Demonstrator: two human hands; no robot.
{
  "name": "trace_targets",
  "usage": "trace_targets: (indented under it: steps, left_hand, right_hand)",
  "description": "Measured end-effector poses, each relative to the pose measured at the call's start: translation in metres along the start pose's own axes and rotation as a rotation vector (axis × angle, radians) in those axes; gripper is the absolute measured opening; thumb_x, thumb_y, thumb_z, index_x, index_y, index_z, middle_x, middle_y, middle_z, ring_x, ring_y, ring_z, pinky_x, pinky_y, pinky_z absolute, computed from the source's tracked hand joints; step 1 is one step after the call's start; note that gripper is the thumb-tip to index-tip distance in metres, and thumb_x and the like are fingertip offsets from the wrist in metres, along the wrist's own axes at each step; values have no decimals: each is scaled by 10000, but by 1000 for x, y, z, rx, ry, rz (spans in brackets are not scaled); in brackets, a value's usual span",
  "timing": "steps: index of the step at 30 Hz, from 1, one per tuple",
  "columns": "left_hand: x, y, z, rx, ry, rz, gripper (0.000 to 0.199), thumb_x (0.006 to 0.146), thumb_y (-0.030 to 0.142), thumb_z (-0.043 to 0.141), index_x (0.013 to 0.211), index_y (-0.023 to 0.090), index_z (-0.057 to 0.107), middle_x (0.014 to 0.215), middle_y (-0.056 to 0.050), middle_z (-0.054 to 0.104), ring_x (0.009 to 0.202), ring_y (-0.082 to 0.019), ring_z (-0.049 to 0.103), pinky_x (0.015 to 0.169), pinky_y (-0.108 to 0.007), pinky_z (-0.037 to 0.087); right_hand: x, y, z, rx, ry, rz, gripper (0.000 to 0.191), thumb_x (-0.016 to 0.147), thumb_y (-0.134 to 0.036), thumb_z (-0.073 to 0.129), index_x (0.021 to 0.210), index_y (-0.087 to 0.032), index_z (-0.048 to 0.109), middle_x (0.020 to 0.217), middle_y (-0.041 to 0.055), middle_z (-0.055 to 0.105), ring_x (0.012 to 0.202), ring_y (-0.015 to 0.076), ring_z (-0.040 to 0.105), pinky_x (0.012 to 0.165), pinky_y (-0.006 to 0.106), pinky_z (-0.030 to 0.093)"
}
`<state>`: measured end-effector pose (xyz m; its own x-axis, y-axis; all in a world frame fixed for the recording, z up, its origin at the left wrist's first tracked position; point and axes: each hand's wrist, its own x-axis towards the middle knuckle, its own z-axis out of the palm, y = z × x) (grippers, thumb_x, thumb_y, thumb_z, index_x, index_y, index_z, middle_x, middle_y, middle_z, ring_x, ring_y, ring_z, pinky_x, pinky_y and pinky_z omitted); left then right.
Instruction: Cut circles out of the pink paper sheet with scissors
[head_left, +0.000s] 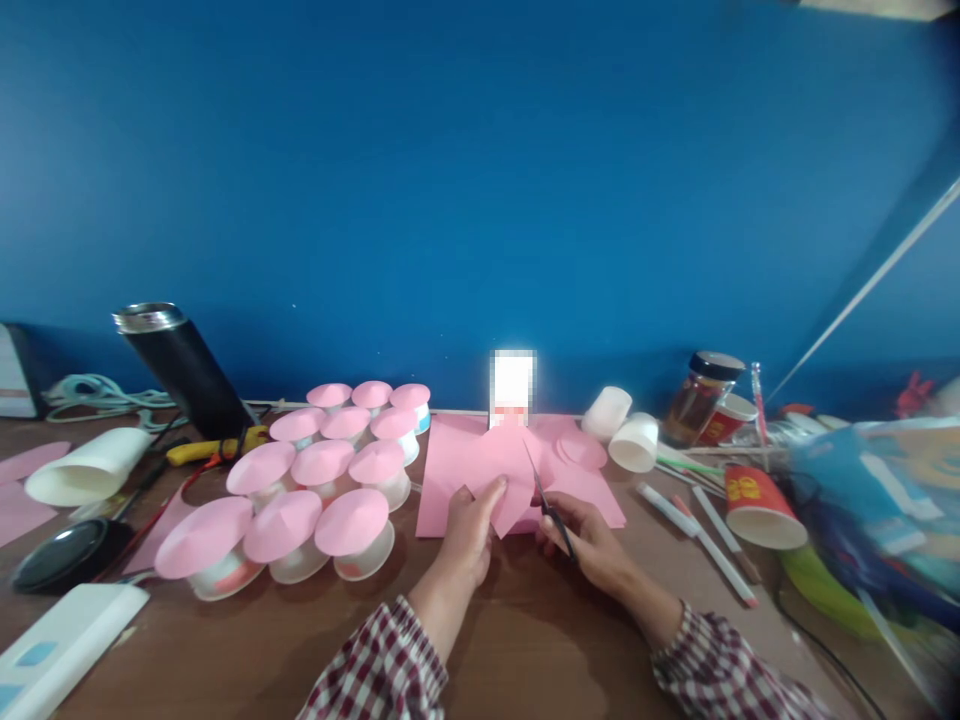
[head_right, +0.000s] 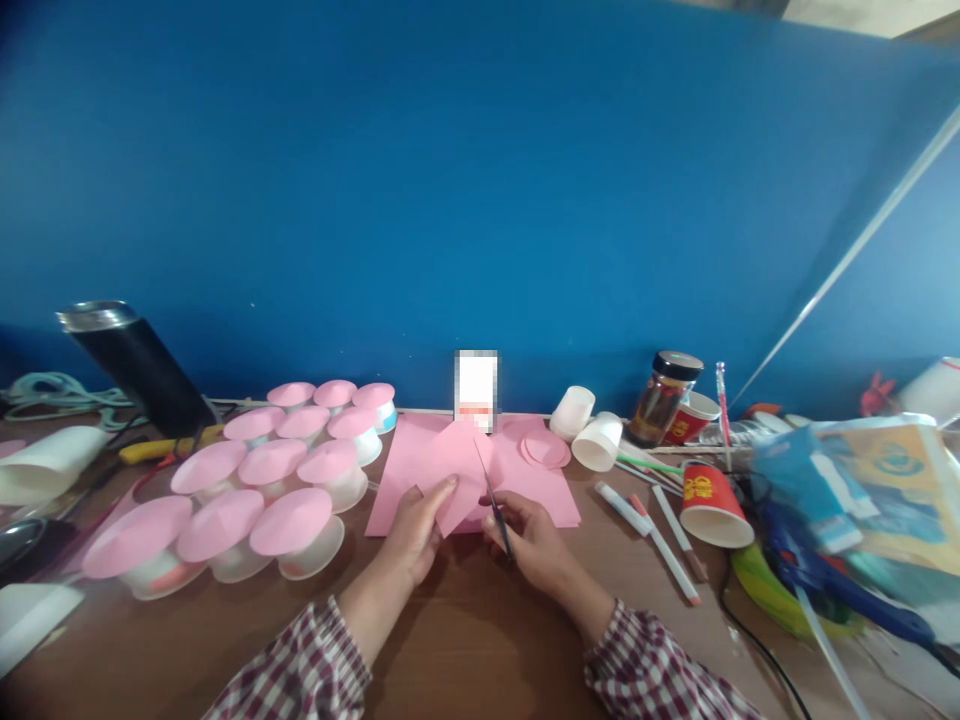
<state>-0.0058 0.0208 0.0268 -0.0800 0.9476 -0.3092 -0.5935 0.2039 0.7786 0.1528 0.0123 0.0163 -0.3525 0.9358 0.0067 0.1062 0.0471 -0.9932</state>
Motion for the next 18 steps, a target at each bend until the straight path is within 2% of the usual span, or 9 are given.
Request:
trace_targets:
  steps: [5,11,18]
  left_hand:
    - [3,-3,-3,24,-8,16,294,601,297,783,758,106,623,618,-65,672,612,-208,656,538,-274,493]
    - [4,-6,-5,26,-68,45,358,600,306,786,836,77,645,758,-126,710,717,-242,673,626,-309,516]
    - [3,-5,-4,22,-51,13,378,567,333,802,793,67,659,714,-137,703,691,-260,674,647,-353,524]
  right_hand:
    - [1,0,-1,-39,11,-21,391,820,-487,587,993,-137,584,658,3,593,538,122,549,509,232,421]
    - [1,2,-1,-12,20,-19,398,814,-493,596,986,-134,592,645,1,575,526,118,527,497,228,423]
    - [1,1,-1,-51,30,-54,384,819,-497,591,949,-136,615,636,-1,568,526,117,526,503,225,430]
